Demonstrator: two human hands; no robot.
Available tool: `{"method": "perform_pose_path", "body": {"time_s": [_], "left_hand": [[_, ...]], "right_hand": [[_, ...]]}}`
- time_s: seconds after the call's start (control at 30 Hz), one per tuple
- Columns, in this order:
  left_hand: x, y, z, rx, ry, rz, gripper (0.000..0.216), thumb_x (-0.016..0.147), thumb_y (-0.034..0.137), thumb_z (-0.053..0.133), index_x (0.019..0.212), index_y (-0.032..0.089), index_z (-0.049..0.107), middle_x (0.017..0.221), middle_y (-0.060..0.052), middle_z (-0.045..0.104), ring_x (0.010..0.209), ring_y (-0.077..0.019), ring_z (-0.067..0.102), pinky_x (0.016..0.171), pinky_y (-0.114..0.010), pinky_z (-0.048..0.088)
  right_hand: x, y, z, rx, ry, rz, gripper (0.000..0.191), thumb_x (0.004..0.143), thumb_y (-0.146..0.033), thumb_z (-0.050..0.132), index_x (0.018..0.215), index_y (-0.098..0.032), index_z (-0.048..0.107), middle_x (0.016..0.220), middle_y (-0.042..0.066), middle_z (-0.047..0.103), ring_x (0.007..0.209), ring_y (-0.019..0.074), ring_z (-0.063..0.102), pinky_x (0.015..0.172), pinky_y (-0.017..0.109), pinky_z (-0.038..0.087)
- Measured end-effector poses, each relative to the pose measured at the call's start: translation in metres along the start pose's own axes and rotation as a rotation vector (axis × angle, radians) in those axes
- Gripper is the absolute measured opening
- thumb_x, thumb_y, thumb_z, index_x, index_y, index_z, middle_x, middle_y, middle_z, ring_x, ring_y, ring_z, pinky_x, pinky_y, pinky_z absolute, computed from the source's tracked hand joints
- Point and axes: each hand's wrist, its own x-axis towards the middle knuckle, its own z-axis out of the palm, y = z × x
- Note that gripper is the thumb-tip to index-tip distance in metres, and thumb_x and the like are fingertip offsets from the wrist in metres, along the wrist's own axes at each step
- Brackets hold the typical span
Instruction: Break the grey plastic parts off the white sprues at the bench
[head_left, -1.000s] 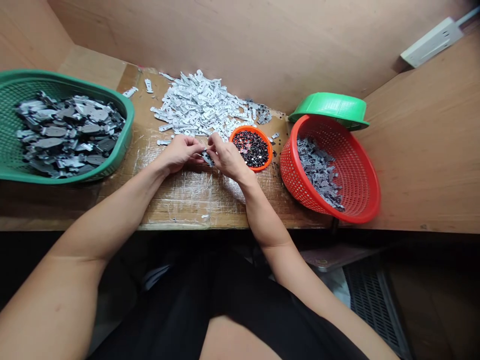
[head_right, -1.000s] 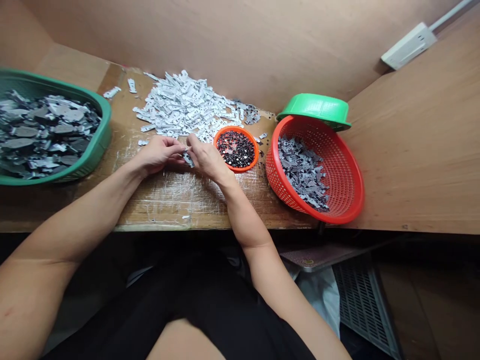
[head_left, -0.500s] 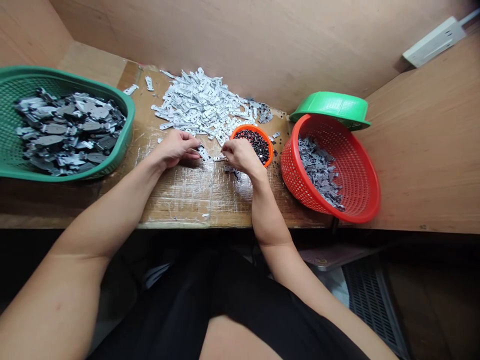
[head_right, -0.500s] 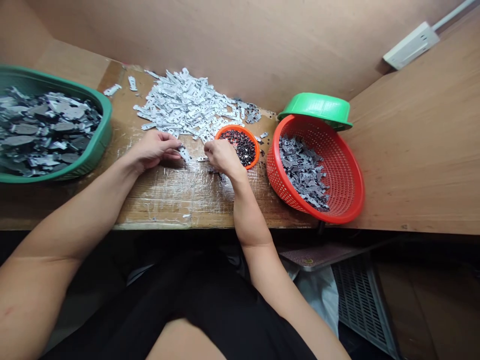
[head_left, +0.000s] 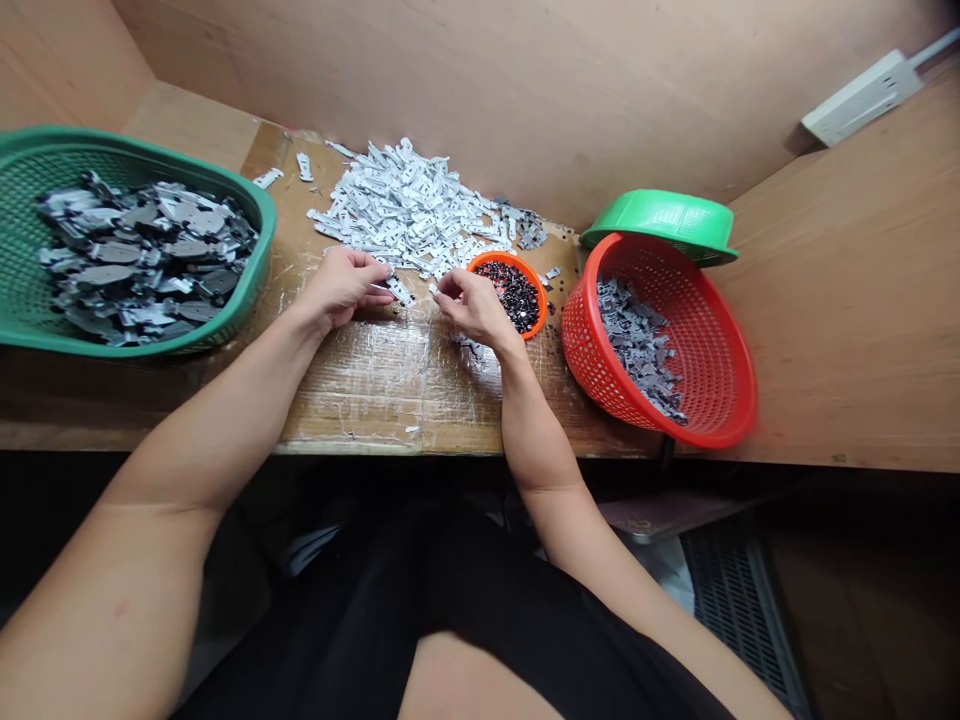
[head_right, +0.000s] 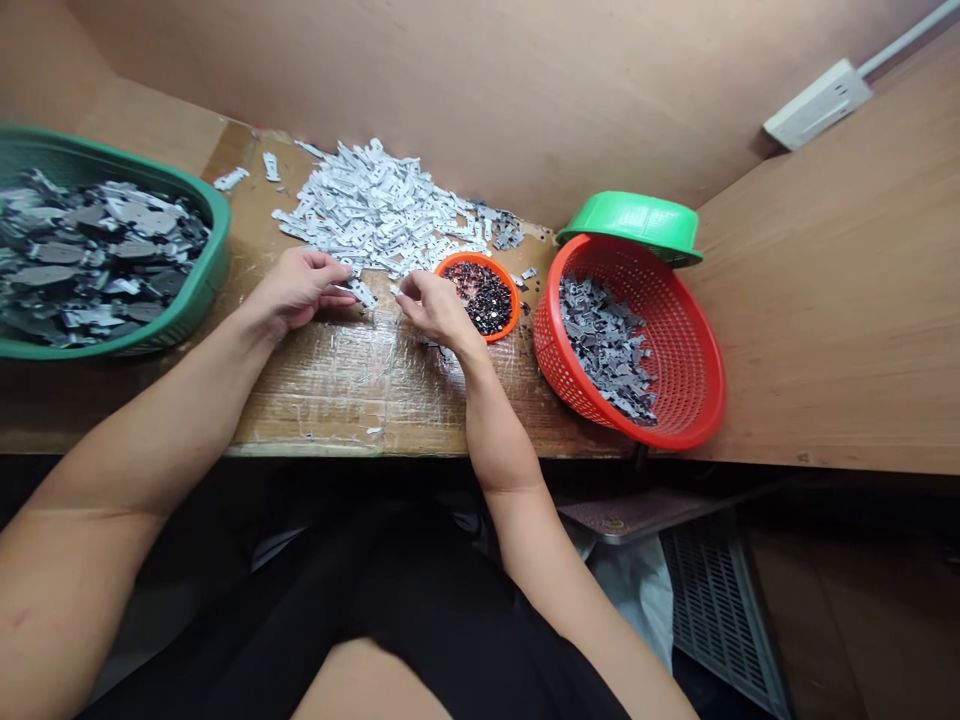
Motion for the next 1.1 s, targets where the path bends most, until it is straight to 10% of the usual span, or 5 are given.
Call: {"method": "perform_pose_path", "body": {"time_s": [1.1], "left_hand": [[-0.013,-0.007,0.016,0.010,-0.038,-0.007,0.027,0.088,0.007,0.083,0.080,0.021,0.062,0.073,0.000,0.065,0.065,-0.0145,0.072,0.071,-0.027,0.065]], "right_hand": [[0.008,-0.040,0.039,-0.260,0.034,-0.059,0.023,0.112,-0.019,0.059,0.100,-0.020,0.078,0.099,0.011,0.064,0.105,0.0313,0.060,0.105,0.049,0.051]]}}
